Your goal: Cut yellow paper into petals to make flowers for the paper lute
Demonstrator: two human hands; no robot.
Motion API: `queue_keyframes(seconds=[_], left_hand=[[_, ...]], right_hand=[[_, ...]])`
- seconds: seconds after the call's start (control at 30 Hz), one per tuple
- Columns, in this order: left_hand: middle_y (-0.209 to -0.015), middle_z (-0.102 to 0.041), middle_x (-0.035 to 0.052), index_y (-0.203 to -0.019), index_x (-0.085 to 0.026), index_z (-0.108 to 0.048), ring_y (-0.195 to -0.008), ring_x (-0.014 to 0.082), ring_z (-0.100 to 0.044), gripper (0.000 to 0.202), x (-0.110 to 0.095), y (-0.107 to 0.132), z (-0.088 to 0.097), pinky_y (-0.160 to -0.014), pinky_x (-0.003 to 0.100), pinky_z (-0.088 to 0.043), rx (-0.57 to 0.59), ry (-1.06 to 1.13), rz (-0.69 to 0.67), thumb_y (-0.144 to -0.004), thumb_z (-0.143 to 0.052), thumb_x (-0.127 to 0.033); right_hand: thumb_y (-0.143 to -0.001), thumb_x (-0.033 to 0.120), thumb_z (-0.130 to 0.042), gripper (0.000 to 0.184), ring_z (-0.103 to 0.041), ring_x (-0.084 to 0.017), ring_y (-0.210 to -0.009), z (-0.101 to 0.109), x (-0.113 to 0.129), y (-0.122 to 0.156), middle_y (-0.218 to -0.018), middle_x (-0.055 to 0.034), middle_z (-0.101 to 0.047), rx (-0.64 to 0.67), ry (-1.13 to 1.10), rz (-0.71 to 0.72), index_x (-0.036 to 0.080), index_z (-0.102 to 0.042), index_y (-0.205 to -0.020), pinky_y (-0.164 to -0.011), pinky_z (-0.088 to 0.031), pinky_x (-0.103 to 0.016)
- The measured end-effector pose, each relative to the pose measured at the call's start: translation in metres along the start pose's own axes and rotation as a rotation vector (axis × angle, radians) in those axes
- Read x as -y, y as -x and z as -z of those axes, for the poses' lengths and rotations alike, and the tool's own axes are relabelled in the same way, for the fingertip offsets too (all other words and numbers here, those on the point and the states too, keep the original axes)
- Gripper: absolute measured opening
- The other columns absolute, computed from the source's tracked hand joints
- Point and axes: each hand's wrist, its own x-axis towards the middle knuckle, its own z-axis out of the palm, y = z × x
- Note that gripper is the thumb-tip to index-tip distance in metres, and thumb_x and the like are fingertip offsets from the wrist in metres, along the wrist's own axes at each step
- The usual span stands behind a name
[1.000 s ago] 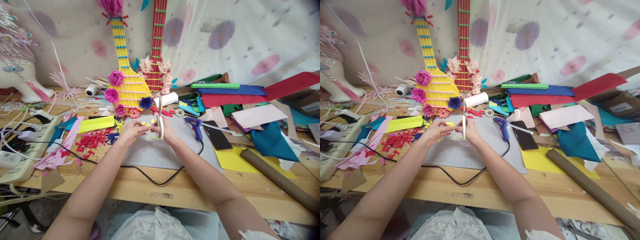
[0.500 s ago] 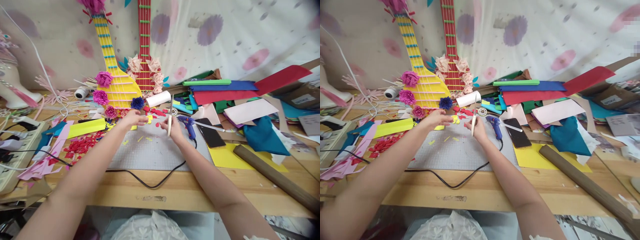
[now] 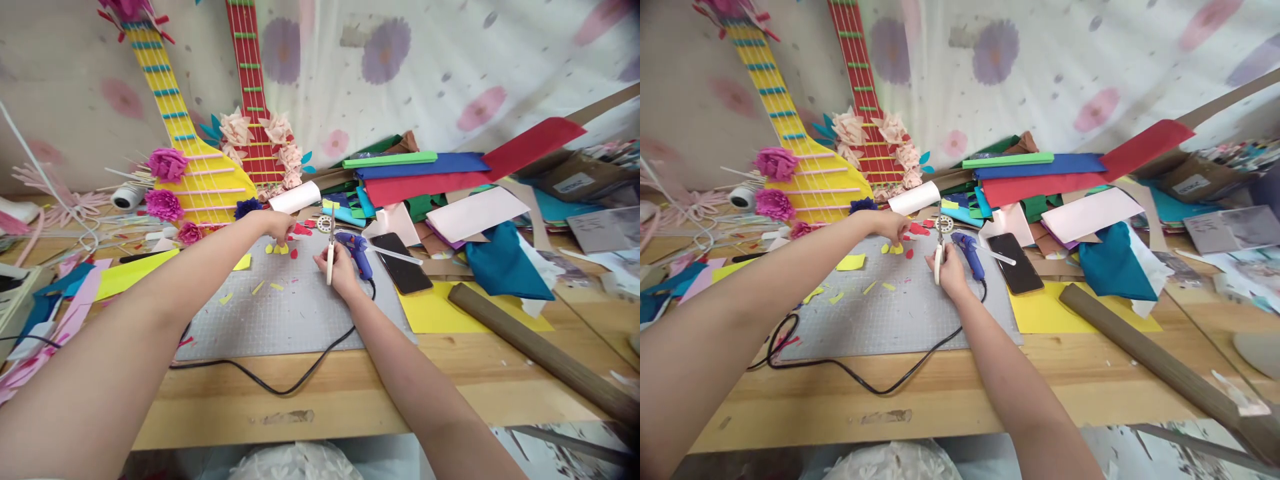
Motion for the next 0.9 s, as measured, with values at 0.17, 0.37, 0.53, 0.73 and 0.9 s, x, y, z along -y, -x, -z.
queue_keyframes(seconds=[0.17,0.37,0.53,0.73,0.9], left_hand=[[-0.053,-0.055,0.0028,-0.049,-0.02,-0.056,-0.076,0.0241,-0.057,0.02,-0.006,-0.017,-0.008,-0.073,0.029,-0.042,0.241,-0.291,0.103,-0.044,-0.076,-0.017],[-0.044,-0.047,0.0001,-0.044,-0.021,-0.053,-0.065,0.0212,-0.056,0.025,0.0,-0.036,-0.017,-0.071,0.028,-0.043,0.273,-0.427,-0.075,-0.045,-0.077,-0.029],[-0.05,-0.052,0.0018,-0.048,-0.02,-0.054,-0.075,0.0243,-0.058,0.025,0.0,-0.033,-0.022,-0.078,0.03,-0.041,0.288,-0.727,-0.075,-0.043,-0.078,-0.023],[-0.051,-0.049,-0.0018,-0.058,-0.021,-0.054,-0.082,0.0261,-0.058,0.033,-0.003,-0.014,-0.024,-0.082,0.031,-0.038,0.183,-0.652,-0.153,-0.036,-0.073,-0.003],[-0.075,-0.061,0.0063,-0.081,-0.02,-0.06,-0.096,0.0308,-0.055,0.042,-0.01,0.006,-0.024,-0.086,0.034,-0.036,0.066,-0.704,-0.168,-0.043,-0.075,-0.007]], right_hand=[[-0.067,0.038,-0.06,0.028,-0.052,-0.015,-0.063,0.0,-0.002,-0.001,-0.073,0.0015,-0.055,0.01,0.029,0.006,0.023,-0.04,-0.078,-0.063,-0.041,-0.03],[-0.069,0.037,-0.059,0.026,-0.052,-0.015,-0.064,0.0,0.002,0.0,-0.074,0.0012,-0.056,0.043,0.086,-0.028,0.023,-0.04,-0.078,-0.062,-0.041,-0.029],[-0.069,0.037,-0.059,0.025,-0.053,-0.015,-0.066,0.0,0.004,0.001,-0.075,0.0011,-0.056,0.043,0.113,-0.026,0.023,-0.04,-0.078,-0.062,-0.04,-0.028],[-0.069,0.039,-0.058,0.025,-0.048,-0.014,-0.06,0.001,0.008,0.003,-0.069,0.0018,-0.052,0.037,0.157,-0.006,0.023,-0.041,-0.077,-0.058,-0.038,-0.028],[-0.068,0.038,-0.059,0.026,-0.048,-0.014,-0.06,0.001,0.005,0.003,-0.069,0.0021,-0.052,0.04,0.128,-0.009,0.023,-0.039,-0.077,-0.058,-0.038,-0.028]])
